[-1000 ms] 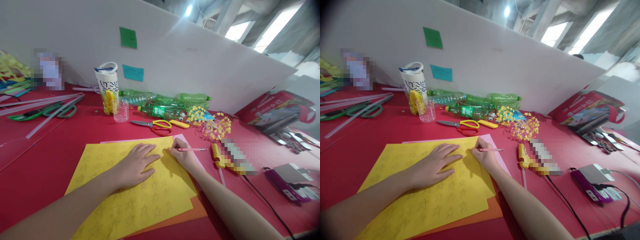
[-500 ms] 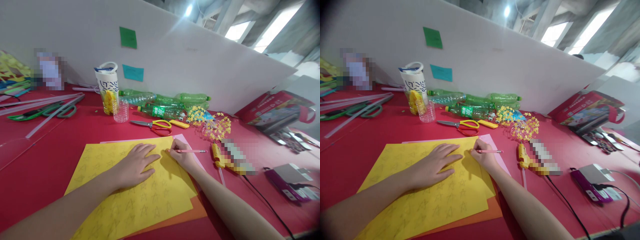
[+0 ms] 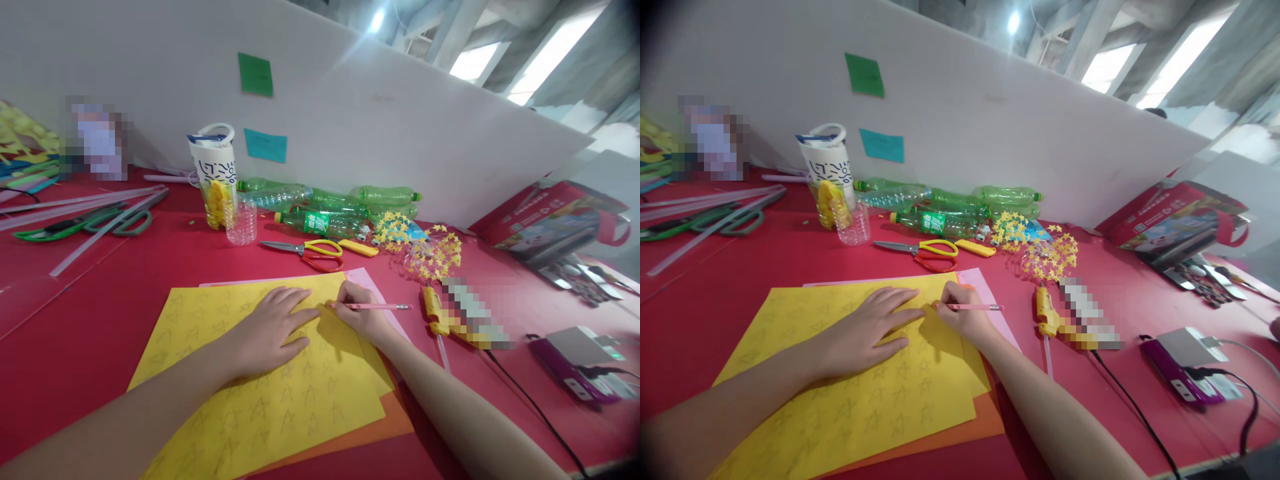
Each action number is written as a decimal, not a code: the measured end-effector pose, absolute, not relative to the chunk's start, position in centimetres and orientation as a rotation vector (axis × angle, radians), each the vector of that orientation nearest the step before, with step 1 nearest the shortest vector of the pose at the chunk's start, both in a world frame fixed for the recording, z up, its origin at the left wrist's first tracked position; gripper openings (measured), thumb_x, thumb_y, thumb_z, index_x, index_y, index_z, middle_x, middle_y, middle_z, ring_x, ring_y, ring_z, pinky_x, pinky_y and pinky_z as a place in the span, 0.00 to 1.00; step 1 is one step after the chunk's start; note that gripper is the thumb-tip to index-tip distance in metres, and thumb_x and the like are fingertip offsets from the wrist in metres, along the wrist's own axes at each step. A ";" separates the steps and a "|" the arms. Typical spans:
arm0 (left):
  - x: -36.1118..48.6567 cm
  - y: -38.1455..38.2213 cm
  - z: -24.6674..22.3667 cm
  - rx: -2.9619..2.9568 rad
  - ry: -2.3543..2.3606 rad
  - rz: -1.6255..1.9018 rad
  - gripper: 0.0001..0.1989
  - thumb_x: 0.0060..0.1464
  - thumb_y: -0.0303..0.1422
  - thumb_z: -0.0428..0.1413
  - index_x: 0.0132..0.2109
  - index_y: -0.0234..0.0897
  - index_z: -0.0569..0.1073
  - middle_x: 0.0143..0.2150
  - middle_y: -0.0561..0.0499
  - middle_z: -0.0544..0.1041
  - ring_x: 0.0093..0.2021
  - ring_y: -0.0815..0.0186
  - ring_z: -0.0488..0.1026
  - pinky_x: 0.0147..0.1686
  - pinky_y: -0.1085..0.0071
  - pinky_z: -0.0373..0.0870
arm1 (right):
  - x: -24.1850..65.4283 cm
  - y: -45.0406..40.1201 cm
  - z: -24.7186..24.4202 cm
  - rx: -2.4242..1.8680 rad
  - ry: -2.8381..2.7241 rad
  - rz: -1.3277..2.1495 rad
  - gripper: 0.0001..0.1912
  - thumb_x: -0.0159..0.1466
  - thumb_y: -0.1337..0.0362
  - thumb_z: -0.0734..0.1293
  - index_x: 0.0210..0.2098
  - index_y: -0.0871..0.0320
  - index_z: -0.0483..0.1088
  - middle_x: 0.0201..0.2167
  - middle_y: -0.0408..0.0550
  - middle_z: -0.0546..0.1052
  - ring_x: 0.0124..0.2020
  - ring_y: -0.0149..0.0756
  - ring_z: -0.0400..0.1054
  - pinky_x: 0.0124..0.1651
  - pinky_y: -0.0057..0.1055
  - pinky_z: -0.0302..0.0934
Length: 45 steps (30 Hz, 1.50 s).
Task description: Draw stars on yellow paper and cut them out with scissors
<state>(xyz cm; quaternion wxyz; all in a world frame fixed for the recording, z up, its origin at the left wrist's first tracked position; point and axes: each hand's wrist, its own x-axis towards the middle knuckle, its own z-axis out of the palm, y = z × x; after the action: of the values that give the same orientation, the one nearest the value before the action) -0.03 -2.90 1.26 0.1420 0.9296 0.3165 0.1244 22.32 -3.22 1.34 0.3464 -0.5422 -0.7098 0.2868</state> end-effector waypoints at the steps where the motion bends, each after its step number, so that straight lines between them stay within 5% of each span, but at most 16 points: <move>1: 0.0 -2.9 1.3 2.681 0.913 0.358 0.21 0.58 0.41 0.47 0.58 0.47 0.63 0.64 0.46 0.57 0.61 0.52 0.52 0.58 0.53 0.49 | 22.3 -3.2 1.4 -1.403 -1.844 0.749 0.08 0.52 0.69 0.61 0.20 0.56 0.56 0.16 0.37 0.61 0.21 0.28 0.54 0.23 0.24 0.47; 9: -0.1 -2.9 1.0 2.694 0.909 0.362 0.21 0.58 0.41 0.47 0.58 0.48 0.63 0.64 0.46 0.57 0.61 0.53 0.52 0.58 0.53 0.49 | 22.2 -3.3 1.5 -1.371 -1.782 0.836 0.08 0.51 0.70 0.62 0.19 0.56 0.57 0.16 0.37 0.61 0.21 0.28 0.55 0.23 0.24 0.48; 16: -0.2 -2.8 1.0 2.704 0.910 0.335 0.22 0.59 0.43 0.46 0.59 0.48 0.62 0.65 0.47 0.55 0.62 0.53 0.51 0.58 0.53 0.48 | 23.1 -2.9 0.7 -1.367 -1.563 0.982 0.10 0.64 0.59 0.54 0.28 0.54 0.56 0.17 0.37 0.66 0.14 0.27 0.55 0.17 0.23 0.48; 24: -0.5 -2.3 0.7 2.706 0.962 0.361 0.22 0.59 0.43 0.46 0.59 0.48 0.63 0.64 0.47 0.56 0.62 0.53 0.52 0.58 0.52 0.48 | 22.9 -3.6 1.7 -1.320 -1.670 1.109 0.03 0.52 0.69 0.63 0.24 0.57 0.63 0.19 0.37 0.65 0.20 0.26 0.56 0.22 0.23 0.48; 45: -0.4 -2.4 1.1 2.684 0.934 0.352 0.20 0.60 0.41 0.45 0.59 0.54 0.63 0.65 0.49 0.54 0.62 0.51 0.51 0.58 0.51 0.48 | 22.7 -3.5 1.0 -1.352 -1.683 1.123 0.06 0.53 0.70 0.62 0.22 0.56 0.59 0.16 0.37 0.65 0.16 0.26 0.55 0.19 0.22 0.47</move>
<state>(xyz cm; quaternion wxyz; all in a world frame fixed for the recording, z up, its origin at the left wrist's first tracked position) -0.40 -2.43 1.07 0.1385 0.9283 0.3230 0.1216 22.74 -3.49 0.99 0.3467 -0.5211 -0.6487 0.4329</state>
